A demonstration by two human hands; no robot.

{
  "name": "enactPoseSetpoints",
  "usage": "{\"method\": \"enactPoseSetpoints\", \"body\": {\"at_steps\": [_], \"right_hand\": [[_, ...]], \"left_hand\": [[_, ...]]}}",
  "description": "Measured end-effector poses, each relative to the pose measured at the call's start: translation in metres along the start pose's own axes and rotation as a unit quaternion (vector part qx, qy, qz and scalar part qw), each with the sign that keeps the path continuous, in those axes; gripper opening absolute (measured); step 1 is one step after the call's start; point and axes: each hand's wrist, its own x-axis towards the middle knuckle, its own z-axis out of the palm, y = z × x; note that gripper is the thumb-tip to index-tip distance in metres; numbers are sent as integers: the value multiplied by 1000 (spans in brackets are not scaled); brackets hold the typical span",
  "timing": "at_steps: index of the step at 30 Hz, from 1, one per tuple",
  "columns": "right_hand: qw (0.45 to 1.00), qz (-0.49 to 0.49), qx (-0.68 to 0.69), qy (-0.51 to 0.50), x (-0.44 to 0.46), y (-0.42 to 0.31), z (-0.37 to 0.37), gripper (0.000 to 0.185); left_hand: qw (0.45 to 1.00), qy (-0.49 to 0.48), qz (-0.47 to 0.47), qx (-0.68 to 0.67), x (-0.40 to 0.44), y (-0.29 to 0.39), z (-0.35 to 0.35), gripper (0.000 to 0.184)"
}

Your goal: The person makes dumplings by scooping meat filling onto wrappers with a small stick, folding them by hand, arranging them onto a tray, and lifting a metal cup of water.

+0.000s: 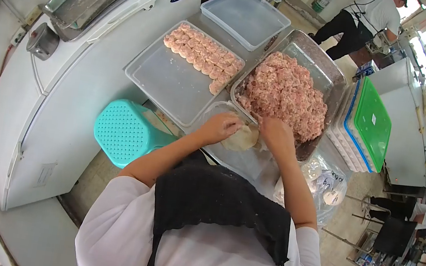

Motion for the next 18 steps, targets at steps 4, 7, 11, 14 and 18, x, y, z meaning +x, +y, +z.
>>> {"method": "enactPoseSetpoints", "body": {"at_steps": [4,7,11,14,18], "right_hand": [[970,116,211,-39,-11,18,-19,27],[995,93,42,2,-11,22,-47,27],[979,121,-116,-113,2,3,-24,28],[993,107,-21,-43,-10,-6,-14,30],[961,190,200,11,-25,8,-7,29]], "left_hand": [[889,22,-200,-412,5,-9,-13,21],[775,83,-233,-581,15,21,-43,19],[859,44,-173,-480,22,-1,-57,25],[832,64,-198,-514,37,1,-76,28],[785,123,-185,-578,50,-16,-86,30]]}}
